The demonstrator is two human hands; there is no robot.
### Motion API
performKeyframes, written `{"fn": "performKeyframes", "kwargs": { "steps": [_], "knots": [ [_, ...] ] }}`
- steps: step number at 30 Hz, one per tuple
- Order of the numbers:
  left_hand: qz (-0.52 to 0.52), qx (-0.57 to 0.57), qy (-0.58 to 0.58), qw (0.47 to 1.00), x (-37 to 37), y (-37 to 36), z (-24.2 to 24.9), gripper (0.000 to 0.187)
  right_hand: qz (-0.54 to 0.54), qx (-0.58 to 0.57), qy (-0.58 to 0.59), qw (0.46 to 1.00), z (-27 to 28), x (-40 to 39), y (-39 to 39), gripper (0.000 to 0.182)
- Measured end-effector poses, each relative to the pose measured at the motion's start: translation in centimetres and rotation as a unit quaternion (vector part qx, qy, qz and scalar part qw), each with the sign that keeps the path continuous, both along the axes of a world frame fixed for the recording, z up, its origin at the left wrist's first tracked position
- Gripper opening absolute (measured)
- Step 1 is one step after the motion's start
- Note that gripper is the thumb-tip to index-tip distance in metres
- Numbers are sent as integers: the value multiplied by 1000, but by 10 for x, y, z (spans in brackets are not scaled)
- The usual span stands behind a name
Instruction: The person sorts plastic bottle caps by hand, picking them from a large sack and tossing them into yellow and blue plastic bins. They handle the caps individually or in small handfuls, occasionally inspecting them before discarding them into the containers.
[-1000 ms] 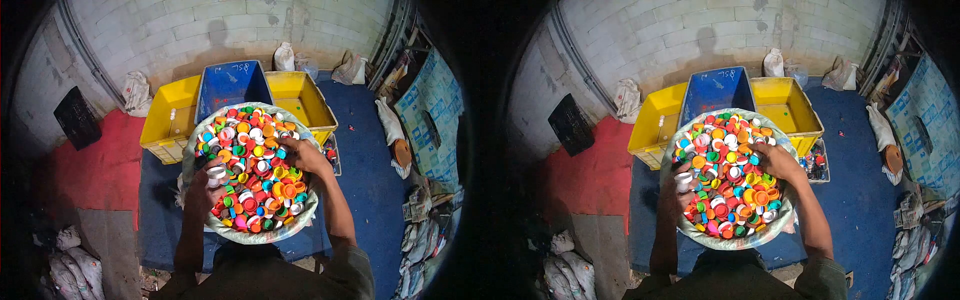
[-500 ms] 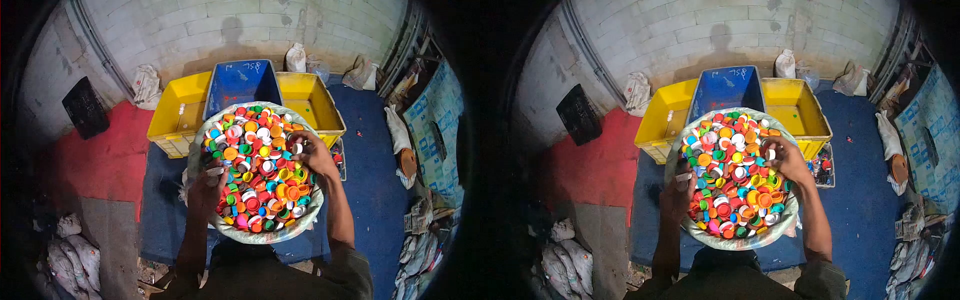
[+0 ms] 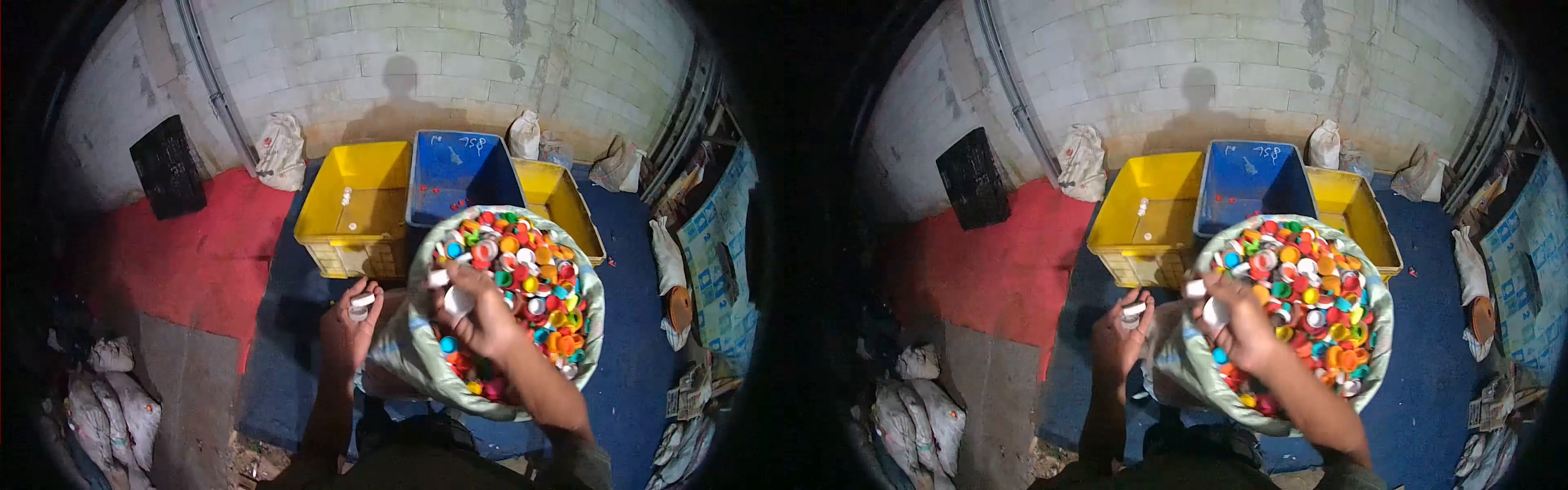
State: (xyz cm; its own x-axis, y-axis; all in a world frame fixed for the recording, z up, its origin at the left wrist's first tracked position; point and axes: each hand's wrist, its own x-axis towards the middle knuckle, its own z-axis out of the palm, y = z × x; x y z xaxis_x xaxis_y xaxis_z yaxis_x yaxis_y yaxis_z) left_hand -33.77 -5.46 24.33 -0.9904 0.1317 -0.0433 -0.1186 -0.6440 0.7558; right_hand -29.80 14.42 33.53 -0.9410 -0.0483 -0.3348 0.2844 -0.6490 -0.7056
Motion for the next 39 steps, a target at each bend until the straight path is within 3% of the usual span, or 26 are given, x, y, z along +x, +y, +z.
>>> {"fn": "performKeyframes", "kwargs": {
  "steps": [2, 6, 8, 10, 11, 12, 14, 16, 18, 20, 22, 25, 27, 28, 29, 30, 31, 32, 33, 36, 39],
  "knots": [
    [-12, 203, -163, 965, -31, -33, -34, 35, 29, -103, -9, 994, -21, -4, -46, 24],
    [-73, 257, -180, 947, -76, -86, -106, 33, -53, -215, -100, 970, -90, -32, -124, 25],
    [-37, 233, -246, 940, -99, -96, -126, 31, -109, -265, -121, 951, -139, -58, -147, 21],
    [-52, 221, -290, 930, -126, -104, -157, 33, -149, -261, -114, 947, -188, -85, -158, 23],
    [-65, 224, -312, 921, -143, -104, -171, 34, -47, -320, -2, 946, -253, -104, -149, 24],
    [-52, 210, -329, 919, -158, -101, -173, 36, -109, -302, -36, 947, -258, -117, -152, 25],
    [-24, 180, -358, 916, -195, -89, -166, 40, -228, -263, -104, 932, -248, -159, -159, 28],
    [-45, 161, -280, 945, -230, -75, -129, 44, -279, -228, -92, 928, -211, -205, -156, 22],
    [-73, 278, -240, 927, -275, -62, -124, 50, -287, -228, -31, 930, -223, -260, -138, 26],
    [-82, 251, -222, 939, -299, -57, -107, 57, -280, -187, -62, 940, -209, -288, -125, 24],
    [-80, 231, -227, 943, -306, -57, -99, 59, -263, -251, -37, 931, -212, -307, -118, 30],
    [-82, 250, -223, 938, -300, -67, -109, 56, -272, -212, -17, 939, -224, -282, -120, 30],
    [-40, 246, -318, 915, -290, -65, -120, 59, -296, -224, -16, 928, -208, -249, -128, 25],
    [-19, 241, -366, 899, -281, -62, -121, 60, -246, -214, -8, 945, -226, -233, -125, 22],
    [-32, 227, -339, 913, -269, -60, -124, 59, -274, -178, -18, 945, -208, -208, -137, 22],
    [-44, 213, -310, 925, -255, -58, -127, 57, -258, -176, 5, 950, -220, -190, -141, 38],
    [-57, 200, -280, 937, -241, -56, -129, 55, -284, -178, -47, 941, -194, -167, -151, 37],
    [-58, 178, -255, 948, -227, -51, -128, 53, -283, -132, -33, 949, -182, -141, -158, 47],
    [-62, 157, -229, 959, -212, -46, -124, 51, -277, -156, -27, 948, -166, -117, -160, 56],
    [-82, 67, -156, 982, -162, -25, -105, 43, -155, -69, 68, 983, -156, -49, -150, 55],
    [-76, -70, -54, 993, -107, 4, -62, 38, -84, -3, 157, 984, -125, 11, -127, 62]
  ]
}}
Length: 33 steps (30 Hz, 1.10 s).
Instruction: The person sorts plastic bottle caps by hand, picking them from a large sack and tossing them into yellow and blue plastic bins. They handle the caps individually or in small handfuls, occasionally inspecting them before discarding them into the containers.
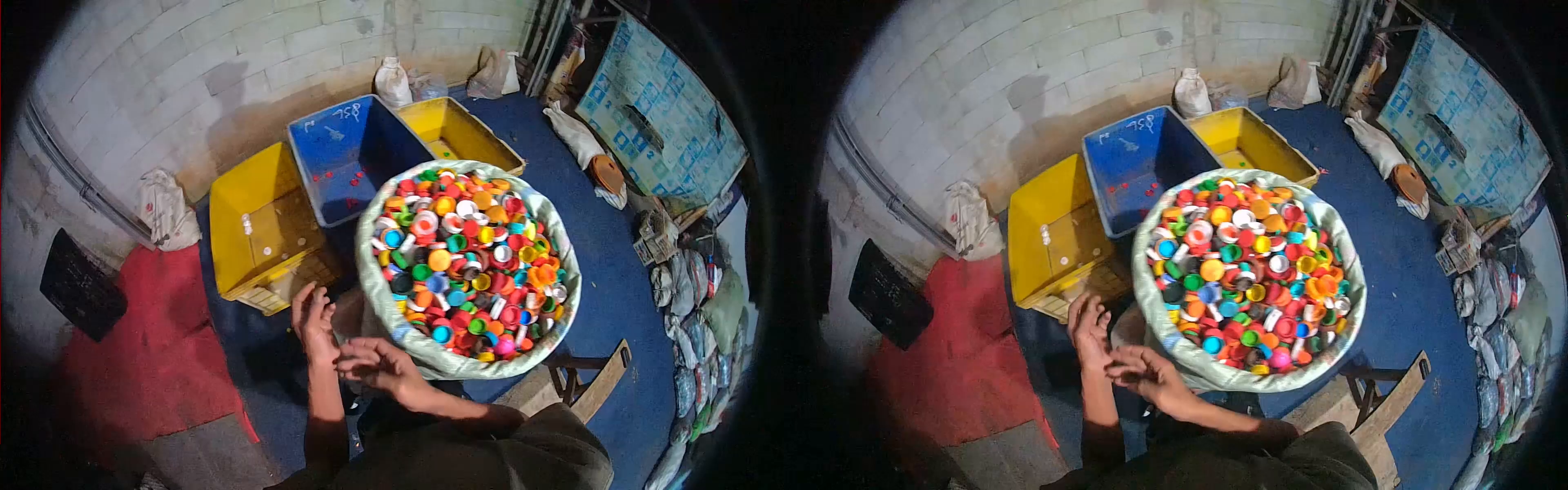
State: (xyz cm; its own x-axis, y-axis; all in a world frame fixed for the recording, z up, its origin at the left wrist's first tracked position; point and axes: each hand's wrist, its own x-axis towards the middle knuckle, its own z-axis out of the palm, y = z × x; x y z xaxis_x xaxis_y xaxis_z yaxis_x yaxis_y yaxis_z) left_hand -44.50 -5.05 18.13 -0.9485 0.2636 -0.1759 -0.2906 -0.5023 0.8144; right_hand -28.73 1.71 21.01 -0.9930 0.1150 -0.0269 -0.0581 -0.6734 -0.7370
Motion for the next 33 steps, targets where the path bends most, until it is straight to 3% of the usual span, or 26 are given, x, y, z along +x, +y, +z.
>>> {"fn": "performKeyframes", "kwargs": {
  "steps": [4, 8, 9, 11, 13, 15, 24, 33],
  "knots": [
    [-38, -149, 254, 955, 60, 44, 28, 38, 49, 127, 86, 987, 36, 71, 49, 58],
    [-30, -350, 396, 848, 91, 94, 49, 46, 52, 157, 101, 981, 46, 131, 110, 54],
    [-22, -372, 391, 842, 97, 110, 52, 48, 49, 169, 102, 979, 47, 144, 126, 53],
    [-8, -469, 451, 759, 99, 130, 53, 52, 29, 213, 90, 973, 52, 167, 156, 52],
    [-3, -485, 485, 727, 97, 144, 49, 58, 32, 288, 77, 954, 57, 183, 188, 53],
    [4, -509, 513, 691, 96, 153, 46, 61, 5, 261, 54, 964, 58, 194, 204, 51],
    [-9, -544, 523, 656, 95, 162, 40, 68, -41, 247, 55, 966, 49, 207, 231, 47],
    [-54, -602, 506, 615, 97, 170, 54, 62, -66, 282, 41, 956, 40, 204, 228, 47]
  ]
}}
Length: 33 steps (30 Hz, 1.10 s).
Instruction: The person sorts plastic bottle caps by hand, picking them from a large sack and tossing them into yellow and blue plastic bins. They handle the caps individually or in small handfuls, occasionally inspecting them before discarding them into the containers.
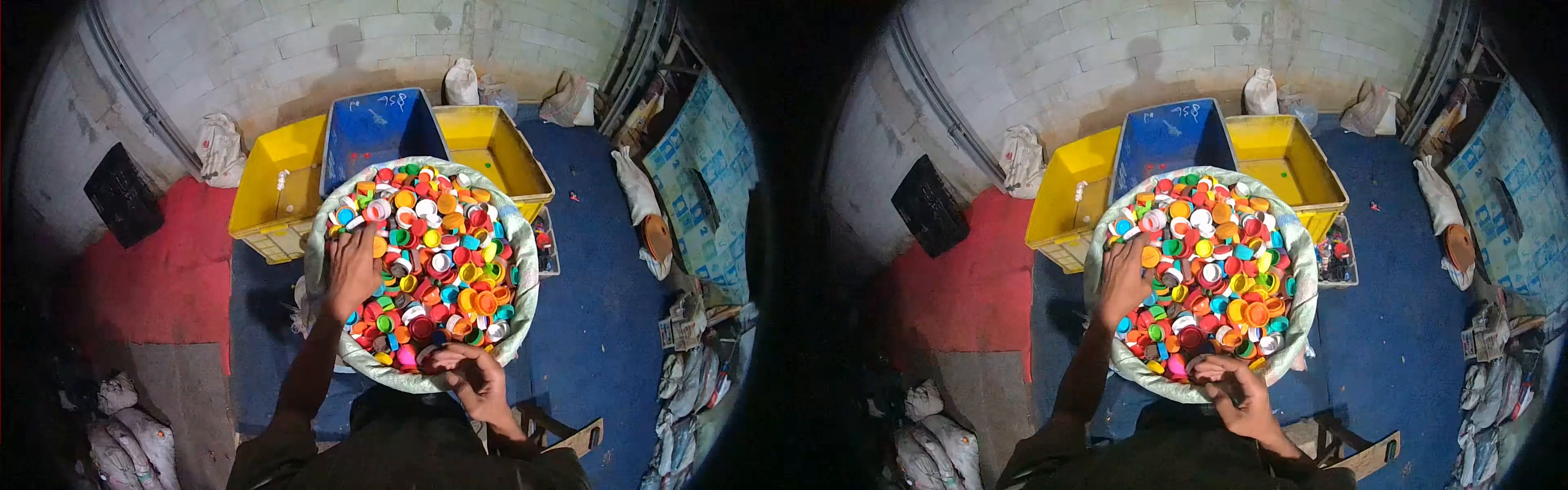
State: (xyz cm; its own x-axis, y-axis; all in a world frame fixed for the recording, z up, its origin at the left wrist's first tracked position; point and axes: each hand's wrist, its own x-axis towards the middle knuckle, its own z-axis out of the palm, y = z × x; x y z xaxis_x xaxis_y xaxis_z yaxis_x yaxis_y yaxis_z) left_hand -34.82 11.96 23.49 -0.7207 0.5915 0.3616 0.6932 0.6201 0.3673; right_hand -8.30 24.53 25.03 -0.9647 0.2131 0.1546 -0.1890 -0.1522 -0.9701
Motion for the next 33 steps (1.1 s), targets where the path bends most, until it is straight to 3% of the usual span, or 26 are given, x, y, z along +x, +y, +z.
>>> {"fn": "performKeyframes", "kwargs": {
  "steps": [10, 16, 19, 22, 25, 26, 28, 30, 33],
  "knots": [
    [-8, -5, 46, 999, -8, 1, -4, 58, -32, 85, 13, 996, 10, -9, 1, 47],
    [-26, 114, -66, 991, -8, -13, 0, 53, -55, 106, 9, 993, 16, -8, 2, 41],
    [-54, 342, -302, 888, -9, -17, -4, 46, -81, 129, 7, 988, 14, -6, 7, 37],
    [-69, 382, -465, 796, 0, -28, 14, 44, -154, 180, 15, 971, 16, -9, 12, 38],
    [-143, 517, -578, 615, 17, -30, 5, 46, -220, 239, -2, 946, 17, -8, 24, 37],
    [-162, 543, -609, 555, 22, -31, 2, 47, -266, 309, 8, 913, 16, -9, 30, 38],
    [-155, 557, -643, 502, 35, -28, 1, 42, -311, 406, -17, 859, 24, -9, 41, 39],
    [-153, 557, -692, 433, 43, -30, 0, 39, -307, 417, -42, 855, 27, -10, 50, 41],
    [-118, 569, -709, 400, 65, -23, 15, 26, -282, 427, -48, 858, 21, -14, 61, 43]
  ]
}}
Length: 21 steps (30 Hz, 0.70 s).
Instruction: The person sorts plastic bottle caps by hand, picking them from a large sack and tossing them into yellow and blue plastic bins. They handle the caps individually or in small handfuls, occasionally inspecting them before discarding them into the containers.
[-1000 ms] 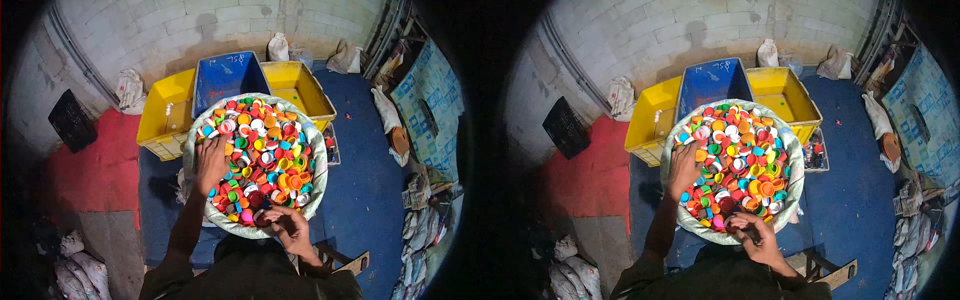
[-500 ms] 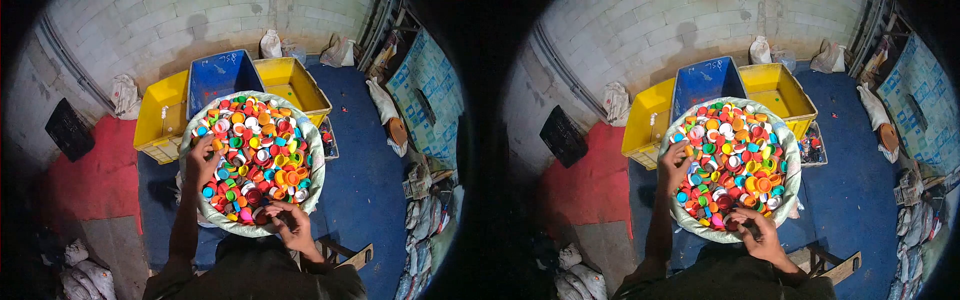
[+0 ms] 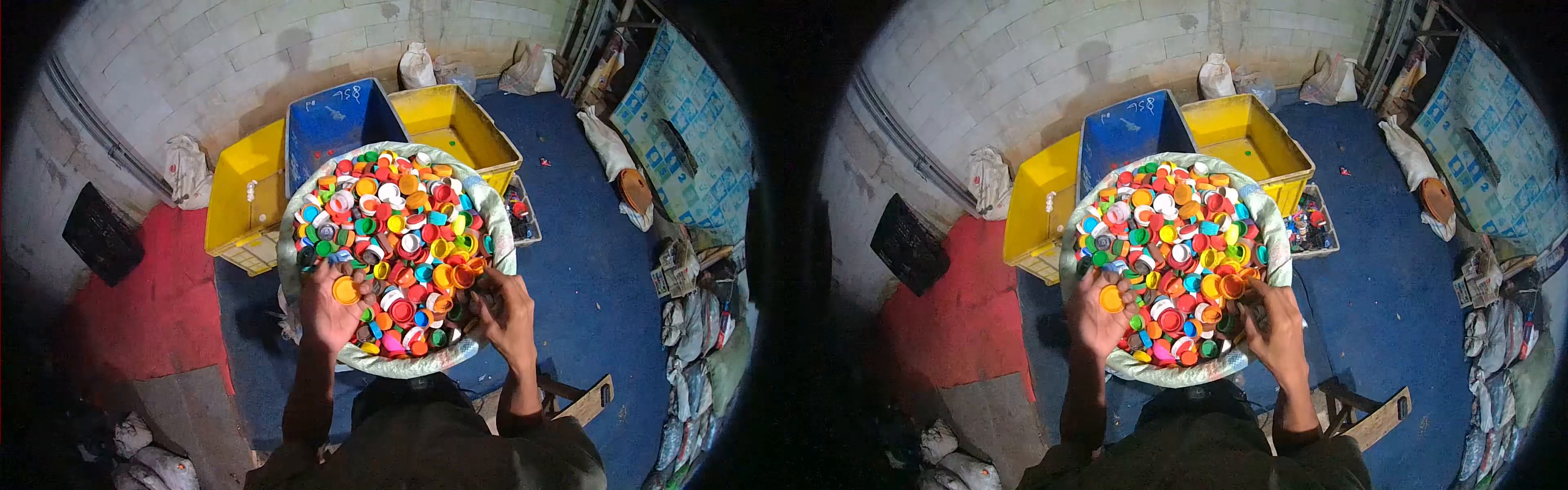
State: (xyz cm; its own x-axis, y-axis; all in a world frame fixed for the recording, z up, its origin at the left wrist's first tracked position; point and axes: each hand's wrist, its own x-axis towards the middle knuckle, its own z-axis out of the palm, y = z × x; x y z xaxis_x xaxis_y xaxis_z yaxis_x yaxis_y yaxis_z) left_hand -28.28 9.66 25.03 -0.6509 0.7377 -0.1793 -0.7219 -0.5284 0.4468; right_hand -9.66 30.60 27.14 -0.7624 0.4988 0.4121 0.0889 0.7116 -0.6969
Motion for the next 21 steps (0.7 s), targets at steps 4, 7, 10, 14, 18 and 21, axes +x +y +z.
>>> {"fn": "performKeyframes", "kwargs": {
  "steps": [4, 7, 10, 14, 18, 21],
  "knots": [
    [14, -55, 31, 998, 11, -1, -8, 16, 32, 50, -11, 998, -6, -5, 4, 44],
    [30, -101, 88, 990, 17, 1, -4, 6, 31, 64, -15, 997, -11, -11, 3, 43],
    [44, -143, 174, 973, 24, 6, -4, 10, 31, 77, -29, 996, -11, -13, 5, 44],
    [30, -234, 277, 931, 34, 15, -1, 18, 31, 86, -51, 994, -13, -14, 4, 45],
    [-2, -243, 296, 924, 47, 26, 6, 19, 40, 79, -3, 996, -23, -16, 6, 43],
    [-23, -253, 331, 909, 57, 37, 15, 23, 13, 21, 78, 997, -16, -14, -9, 41]
  ]
}}
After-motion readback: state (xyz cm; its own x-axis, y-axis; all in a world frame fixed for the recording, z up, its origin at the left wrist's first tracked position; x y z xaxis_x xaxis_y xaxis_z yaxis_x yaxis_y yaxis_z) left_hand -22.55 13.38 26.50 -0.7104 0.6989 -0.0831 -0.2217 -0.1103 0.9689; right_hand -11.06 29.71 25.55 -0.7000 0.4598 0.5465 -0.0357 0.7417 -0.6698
